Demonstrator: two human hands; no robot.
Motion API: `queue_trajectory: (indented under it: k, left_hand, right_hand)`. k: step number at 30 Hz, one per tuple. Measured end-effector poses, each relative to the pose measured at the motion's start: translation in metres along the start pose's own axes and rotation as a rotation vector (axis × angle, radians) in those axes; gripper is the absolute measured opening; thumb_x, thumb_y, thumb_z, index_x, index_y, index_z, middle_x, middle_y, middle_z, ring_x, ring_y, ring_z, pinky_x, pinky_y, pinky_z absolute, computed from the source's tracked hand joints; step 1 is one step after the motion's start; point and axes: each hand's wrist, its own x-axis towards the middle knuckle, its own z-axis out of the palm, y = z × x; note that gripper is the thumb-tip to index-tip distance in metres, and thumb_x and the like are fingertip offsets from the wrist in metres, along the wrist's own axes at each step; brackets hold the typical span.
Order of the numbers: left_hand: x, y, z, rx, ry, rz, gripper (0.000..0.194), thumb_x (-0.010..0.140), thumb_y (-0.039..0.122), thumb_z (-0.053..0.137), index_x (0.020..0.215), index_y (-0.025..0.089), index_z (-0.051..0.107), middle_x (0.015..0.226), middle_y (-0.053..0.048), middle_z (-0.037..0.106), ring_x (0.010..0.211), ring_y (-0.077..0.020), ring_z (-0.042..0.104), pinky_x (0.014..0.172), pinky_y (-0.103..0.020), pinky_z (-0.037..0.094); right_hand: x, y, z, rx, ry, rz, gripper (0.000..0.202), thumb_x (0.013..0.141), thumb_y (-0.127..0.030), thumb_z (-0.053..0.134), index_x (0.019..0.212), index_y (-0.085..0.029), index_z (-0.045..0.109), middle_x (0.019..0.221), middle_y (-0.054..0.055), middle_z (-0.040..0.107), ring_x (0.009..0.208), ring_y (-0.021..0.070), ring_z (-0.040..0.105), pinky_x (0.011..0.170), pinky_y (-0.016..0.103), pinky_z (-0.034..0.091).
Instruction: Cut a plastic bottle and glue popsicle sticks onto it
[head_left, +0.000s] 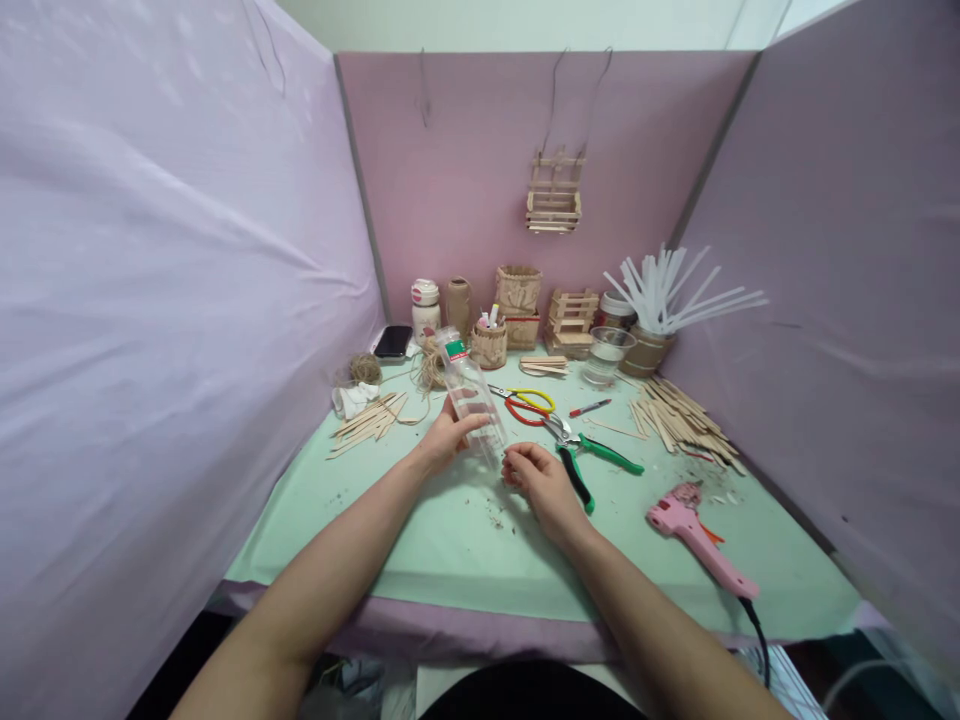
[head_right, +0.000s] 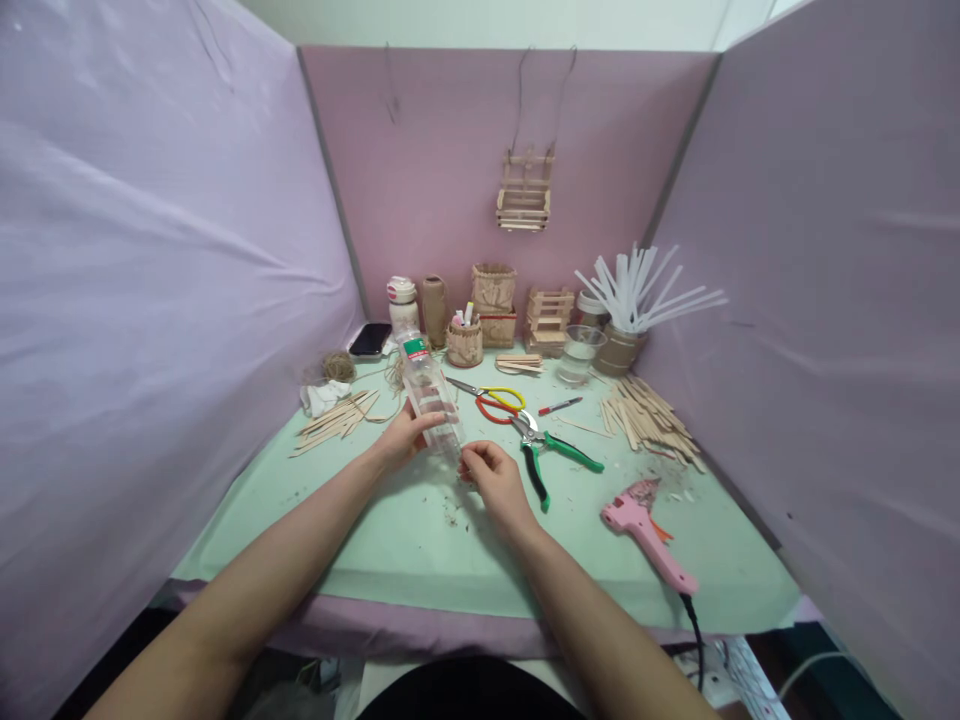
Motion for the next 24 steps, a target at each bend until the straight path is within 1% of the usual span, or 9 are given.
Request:
queue_trajectory:
  k: [5, 8, 12, 15, 20, 24]
  left_hand:
    - [0.0018, -0.0047, 0.0032, -0.013, 0.016, -0.004, 0.060, 0.065, 0.027, 0.082, 0.116, 0.023, 0.052, 0.111, -0.008, 0.070, 0.097, -0.0230, 0.069, 0.078, -0.036, 0.057]
    - [0.0030, -0.0077, 0.0052, -0.033, 0.035, -0.022, 0.060, 0.065, 0.026, 0.082, 0.115, 0.023, 0.050, 0.109, -0.008, 0.070, 0.095, -0.0222, 0.069, 0.080, -0.037, 0.057]
    - [0.0024, -0.0088, 0.0073, -0.047, 0.032, -0.034, 0.059, 0.065, 0.028, 0.083, 0.114, 0.024, 0.050, 0.107, -0.007, 0.070, 0.093, -0.0221, 0.069, 0.078, -0.037, 0.057]
    - [0.0020, -0.0091, 0.0082, -0.054, 0.036, -0.033, 0.059, 0.063, 0.030, 0.084, 0.112, 0.024, 0.052, 0.105, -0.006, 0.069, 0.091, -0.0216, 0.069, 0.078, -0.037, 0.057]
    - [0.0028, -0.0103, 0.0086, -0.072, 0.044, -0.047, 0.060, 0.061, 0.031, 0.084, 0.111, 0.024, 0.051, 0.101, -0.003, 0.066, 0.089, -0.0206, 0.068, 0.077, -0.038, 0.058]
    - [0.0027, -0.0106, 0.0087, -0.061, 0.045, -0.055, 0.058, 0.063, 0.031, 0.084, 0.110, 0.024, 0.051, 0.102, -0.004, 0.065, 0.088, -0.0196, 0.067, 0.076, -0.038, 0.058]
  right_hand:
    - [0.0005, -0.0060, 0.0047, 0.124, 0.012, 0.105, 0.034, 0.057, -0.043, 0.083, 0.073, -0.018, 0.066, 0.069, 0.000, 0.060, 0.067, 0.0126, 0.054, 0.065, 0.026, 0.046]
    - [-0.0004, -0.0079, 0.0066, 0.141, 0.036, 0.125, 0.030, 0.057, -0.040, 0.082, 0.071, -0.018, 0.066, 0.067, -0.001, 0.059, 0.065, 0.0121, 0.053, 0.064, 0.025, 0.046]
    - [-0.0014, -0.0078, 0.0075, 0.144, 0.064, 0.128, 0.030, 0.058, -0.040, 0.082, 0.072, -0.018, 0.066, 0.066, 0.000, 0.059, 0.064, 0.0124, 0.053, 0.062, 0.026, 0.047]
    - [0.0002, -0.0050, 0.0068, 0.176, 0.052, 0.152, 0.031, 0.059, -0.041, 0.082, 0.073, -0.018, 0.066, 0.065, -0.001, 0.058, 0.061, 0.0119, 0.052, 0.060, 0.026, 0.046]
    - [0.0037, 0.0002, 0.0054, 0.221, 0.032, 0.189, 0.027, 0.061, -0.039, 0.079, 0.074, -0.020, 0.066, 0.071, 0.000, 0.061, 0.066, 0.0129, 0.053, 0.060, 0.025, 0.045]
    - [0.0028, -0.0008, 0.0059, 0.227, 0.040, 0.197, 0.026, 0.061, -0.038, 0.079, 0.074, -0.020, 0.065, 0.072, 0.000, 0.061, 0.067, 0.0129, 0.053, 0.058, 0.025, 0.043]
